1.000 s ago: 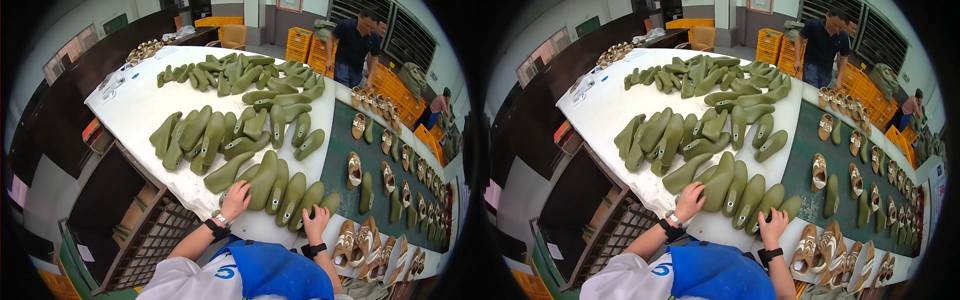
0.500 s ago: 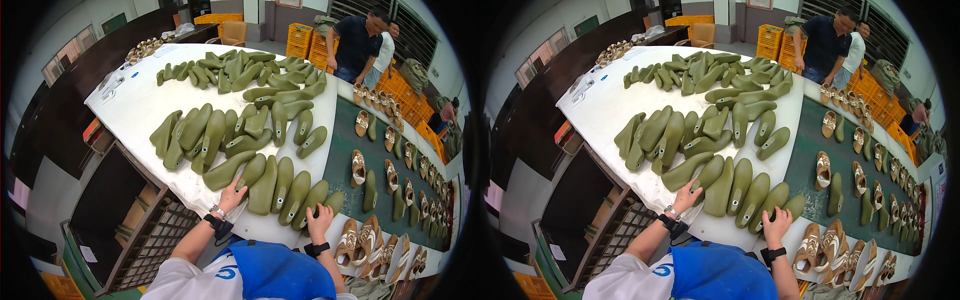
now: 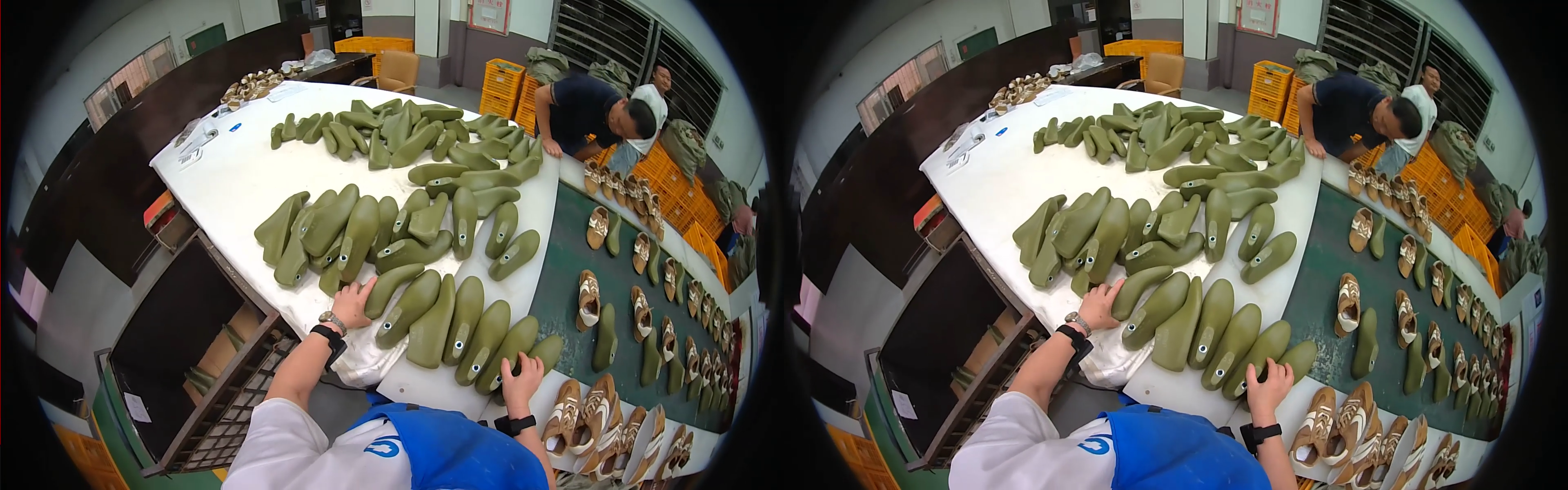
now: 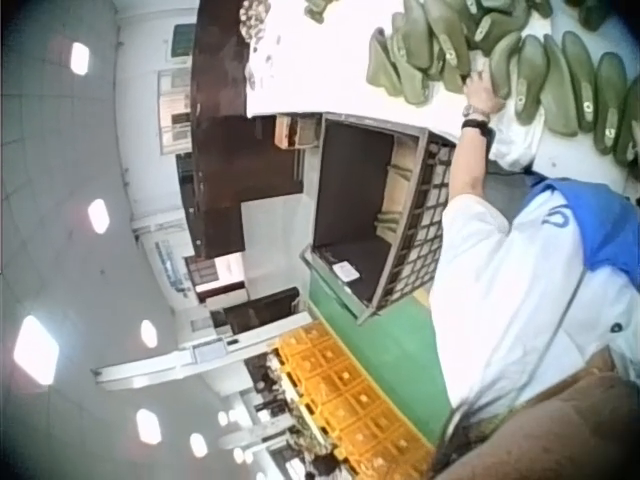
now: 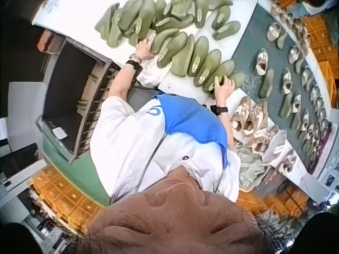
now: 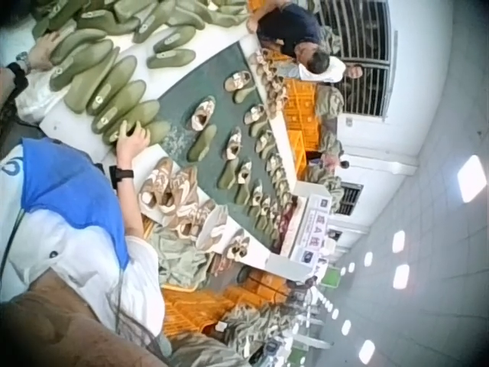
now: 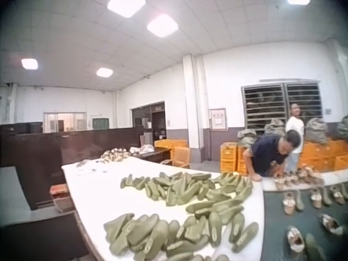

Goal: Sorting and checking shoe components and finished shoes in a factory environment.

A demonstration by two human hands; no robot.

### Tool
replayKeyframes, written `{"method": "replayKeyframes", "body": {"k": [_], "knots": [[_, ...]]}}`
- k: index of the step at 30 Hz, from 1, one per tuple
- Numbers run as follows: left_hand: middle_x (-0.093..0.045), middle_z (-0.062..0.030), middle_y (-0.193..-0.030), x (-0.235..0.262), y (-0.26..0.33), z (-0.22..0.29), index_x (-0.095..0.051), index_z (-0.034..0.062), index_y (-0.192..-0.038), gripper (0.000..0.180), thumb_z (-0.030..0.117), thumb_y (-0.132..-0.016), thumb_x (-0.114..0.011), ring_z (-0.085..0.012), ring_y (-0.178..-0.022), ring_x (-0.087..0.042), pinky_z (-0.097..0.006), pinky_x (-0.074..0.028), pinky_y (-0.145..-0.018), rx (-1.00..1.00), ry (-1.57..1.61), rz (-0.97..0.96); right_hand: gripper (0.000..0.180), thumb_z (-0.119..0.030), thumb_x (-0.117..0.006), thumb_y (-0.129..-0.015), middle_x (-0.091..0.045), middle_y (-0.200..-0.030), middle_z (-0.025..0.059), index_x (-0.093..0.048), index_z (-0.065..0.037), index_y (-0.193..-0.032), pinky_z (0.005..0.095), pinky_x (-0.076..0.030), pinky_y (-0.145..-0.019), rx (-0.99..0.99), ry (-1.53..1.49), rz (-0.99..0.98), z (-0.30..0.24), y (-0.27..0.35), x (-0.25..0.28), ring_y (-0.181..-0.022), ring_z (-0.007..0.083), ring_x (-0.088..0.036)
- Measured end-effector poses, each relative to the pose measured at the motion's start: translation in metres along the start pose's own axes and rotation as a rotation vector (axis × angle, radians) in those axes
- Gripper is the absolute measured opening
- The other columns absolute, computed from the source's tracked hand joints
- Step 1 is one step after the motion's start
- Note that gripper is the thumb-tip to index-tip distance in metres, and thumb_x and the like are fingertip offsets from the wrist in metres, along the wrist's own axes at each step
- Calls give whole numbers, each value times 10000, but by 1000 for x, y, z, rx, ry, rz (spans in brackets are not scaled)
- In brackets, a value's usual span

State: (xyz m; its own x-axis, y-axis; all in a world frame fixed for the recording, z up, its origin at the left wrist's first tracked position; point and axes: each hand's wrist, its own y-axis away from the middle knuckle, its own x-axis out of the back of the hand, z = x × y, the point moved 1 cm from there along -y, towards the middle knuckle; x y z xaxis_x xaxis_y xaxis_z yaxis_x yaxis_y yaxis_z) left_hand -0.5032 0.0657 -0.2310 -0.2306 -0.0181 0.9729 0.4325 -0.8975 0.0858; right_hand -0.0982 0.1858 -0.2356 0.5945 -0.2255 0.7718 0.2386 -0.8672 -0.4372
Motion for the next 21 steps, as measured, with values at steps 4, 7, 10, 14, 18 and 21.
{"method": "replayKeyframes", "body": {"k": [4, 7, 10, 14, 18, 21], "knots": [[-563, -188, -1153, 16, -1, -12, -180, 95, -1448, 1028, 321, -635, -767, -295, -998, -579, -329, -413, -934, 44, 620, -103, 406, -280, -717, -697, -591, -978, 152, -638, -17, -995, 463, -359, -952, -19, -27, -34, -2, -3, -3, -1093, 371, -459], [-539, -147, -1224, -4, -10, -16, -241, 41, -1428, 807, 269, -779, -662, -202, -1020, -568, -304, -406, -935, 85, 1327, -418, 400, -274, -715, -694, -592, -982, 146, -637, -18, -990, 470, -364, -940, -14, -13, 12, 1, -2, -3, -1081, 369, -461], [-555, -105, -1219, -16, -11, -18, -395, 4, -1358, 571, 262, -877, -565, -170, -1129, -505, -293, -373, -979, 185, 1404, -147, 388, -271, -712, -694, -591, -991, 136, -641, -25, -985, 470, -362, -934, -1, -9, 20, -1, -4, -2, -1070, 365, -462], [-471, -218, -1309, -24, -4, 16, -308, -22, -1383, 917, 448, -717, -729, -294, -1216, -464, -347, -375, -1006, -56, 658, 170, 342, -260, -698, -695, -602, -973, 116, -659, -61, -971, 457, -350, -944, 40, -32, 48, -5, -6, -7, -1057, 355, -467], [-467, -236, -1310, -11, 6, 41, -296, -10, -1389, 969, 457, -679, -761, -308, -1208, -474, -354, -392, -990, 67, 661, 85, 322, -254, -695, -686, -607, -962, 104, -671, -76, -953, 463, -352, -943, -11, -57, 67, 9, -5, -3, -1061, 353, -468], [-487, -240, -1293, -20, 23, 40, -281, -15, -1395, 906, 397, -733, -741, -299, -1166, -513, -345, -421, -951, 198, 796, 72, 318, -255, -698, -674, -608, -961, 96, -680, -85, -942, 471, -349, -952, 24, -100, 56, 17, -4, -4, -1068, 355, -466]]}}
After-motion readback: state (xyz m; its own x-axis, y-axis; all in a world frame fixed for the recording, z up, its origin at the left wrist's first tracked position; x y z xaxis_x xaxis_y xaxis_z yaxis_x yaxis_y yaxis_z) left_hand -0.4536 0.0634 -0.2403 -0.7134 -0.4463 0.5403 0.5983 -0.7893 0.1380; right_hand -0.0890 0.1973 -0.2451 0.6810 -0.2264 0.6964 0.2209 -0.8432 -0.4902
